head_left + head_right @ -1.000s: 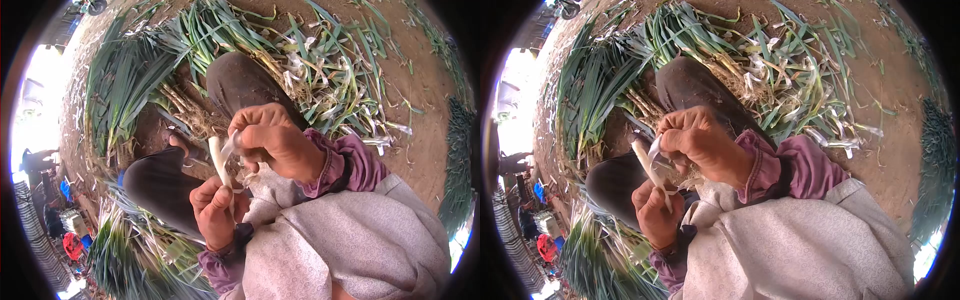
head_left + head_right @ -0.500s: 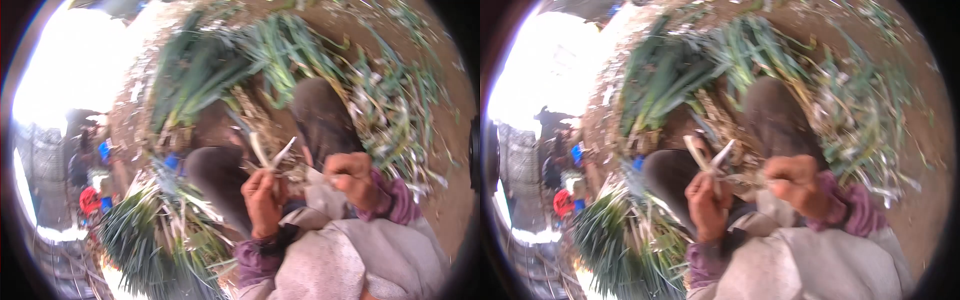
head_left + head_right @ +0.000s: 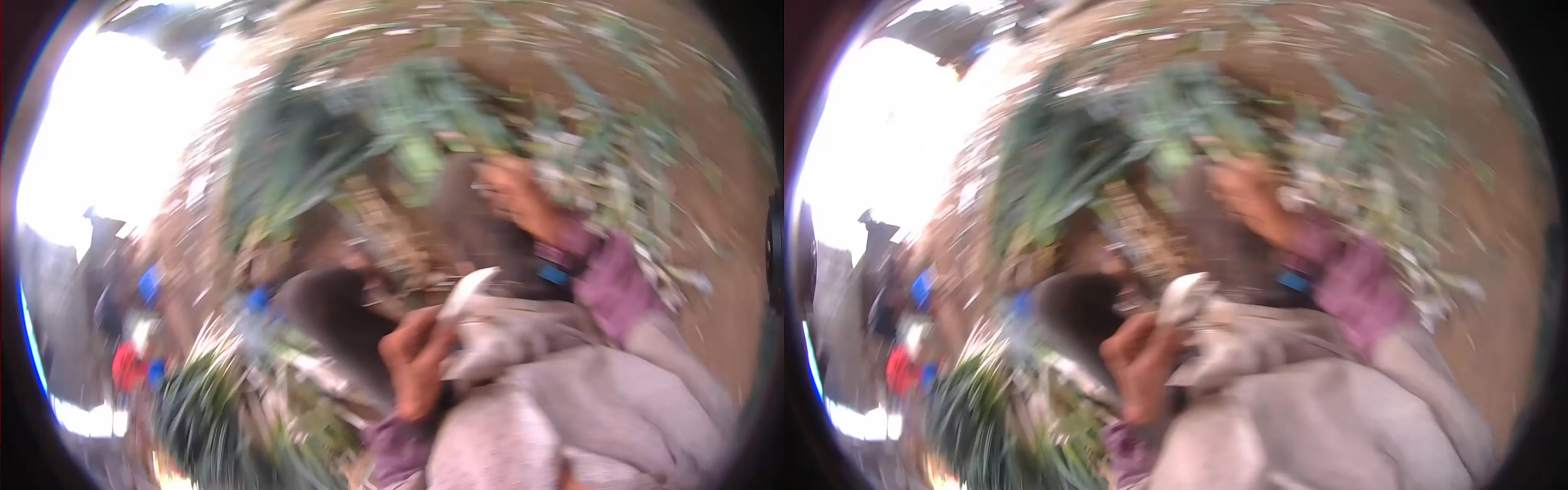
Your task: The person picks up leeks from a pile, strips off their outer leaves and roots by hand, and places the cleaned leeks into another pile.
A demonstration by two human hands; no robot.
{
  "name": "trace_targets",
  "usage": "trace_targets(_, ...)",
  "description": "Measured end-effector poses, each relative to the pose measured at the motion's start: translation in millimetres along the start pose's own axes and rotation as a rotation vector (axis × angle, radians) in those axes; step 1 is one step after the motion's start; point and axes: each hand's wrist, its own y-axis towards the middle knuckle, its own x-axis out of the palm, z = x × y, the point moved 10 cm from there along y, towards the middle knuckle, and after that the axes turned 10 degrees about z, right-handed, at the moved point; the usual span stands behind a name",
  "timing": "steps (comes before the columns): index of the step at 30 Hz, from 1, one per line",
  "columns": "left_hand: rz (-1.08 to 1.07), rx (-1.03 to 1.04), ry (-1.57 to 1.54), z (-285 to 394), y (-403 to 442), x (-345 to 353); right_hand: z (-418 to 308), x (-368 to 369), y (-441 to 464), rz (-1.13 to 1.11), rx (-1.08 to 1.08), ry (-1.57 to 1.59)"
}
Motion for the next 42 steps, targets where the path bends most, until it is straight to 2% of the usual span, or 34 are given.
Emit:
trace_targets(1, -0.021, 0.053, 0.028, 13, -5, 8, -10, -7, 38, 0.02, -0.265, -0.196)
trace_targets(2, -0.004, 0.141, 0.004, 20, -10, 14, -37, -4, 53, 0.104, -0.746, -0.586)
trace_targets(3, -0.051, 0.183, 0.055, 12, -10, 17, -53, -3, 50, 0.273, -1.138, -0.915)
trace_targets(4, -0.043, 0.25, 0.107, 9, -9, 18, -58, 0, 52, 0.429, -1.336, -1.096)
trace_targets(6, -0.098, 0.281, 0.052, 12, -20, 25, -50, -5, 79, 0.177, -0.954, -0.757)
trace_targets(9, -0.164, 0.311, 0.096, 18, -23, 35, -61, 0, 50, 0.388, -1.142, -0.855)
trace_targets(10, -0.197, 0.308, 0.126, 20, -25, 41, -60, -5, 51, 0.419, -1.043, -0.775)
trace_targets(11, -0.263, 0.362, 0.197, 29, -29, 52, -59, 0, 52, 0.359, -1.098, -0.836)
trace_targets(13, -0.394, 0.475, 0.322, 50, -36, 81, -52, 17, 78, 0.29, -1.087, -1.301)
trace_targets(14, -0.411, 0.507, 0.283, 57, -38, 94, -41, 25, 101, 0.273, -0.993, -1.697)
trace_targets(16, -0.435, 0.588, 0.205, 72, -46, 117, -41, 15, 123, 0.608, -1.041, -1.968)
trace_targets(17, -0.464, 0.577, 0.19, 73, -46, 123, -49, 4, 126, 0.626, -1.015, -1.71)
trace_targets(20, -0.57, 0.599, 0.141, 72, -48, 139, -62, -11, 135, 0.578, -0.873, -1.574)
trace_targets(21, -0.606, 0.55, 0.155, 66, -48, 144, -63, -12, 153, 0.551, -0.879, -1.654)
trace_targets(22, -0.629, 0.552, 0.173, 62, -48, 147, -61, -23, 164, 0.535, -0.855, -1.555)
trace_targets(24, -0.67, 0.562, 0.214, 52, -46, 151, -86, -36, 133, 0.548, -0.815, -1.153)
trace_targets(25, -0.674, 0.542, 0.236, 49, -44, 150, -94, -38, 127, 0.573, -0.808, -1.056)
trace_targets(28, -0.592, 0.653, 0.277, 44, -38, 137, -100, -31, 146, 0.709, -1.117, -1.434)
trace_targets(29, -0.559, 0.665, 0.285, 44, -35, 133, -98, -27, 149, 0.719, -1.138, -1.565)
trace_targets(30, -0.562, 0.557, 0.271, 39, -30, 128, -95, -23, 152, 0.729, -1.163, -1.694)
trace_targets(32, -0.565, 0.339, 0.243, 30, -24, 117, -102, -21, 143, 0.721, -1.022, -1.836)
trace_targets(33, -0.566, 0.354, 0.207, 34, -25, 120, -99, -18, 137, 0.739, -1.103, -1.922)
trace_targets(37, -0.702, 0.462, 0.076, 52, -49, 145, -80, -27, 180, 0.628, -0.815, -1.777)
trace_targets(38, -0.782, 0.546, 0.113, 59, -58, 154, -82, -26, 176, 0.666, -0.891, -1.81)
trace_targets(40, -0.716, 0.465, 0.128, 44, -46, 151, -90, -25, 151, 0.741, -1.046, -1.875)
trace_targets(42, -0.572, 0.1, 0.19, 21, -24, 138, -71, -106, 219, 1.032, -0.948, -1.284)
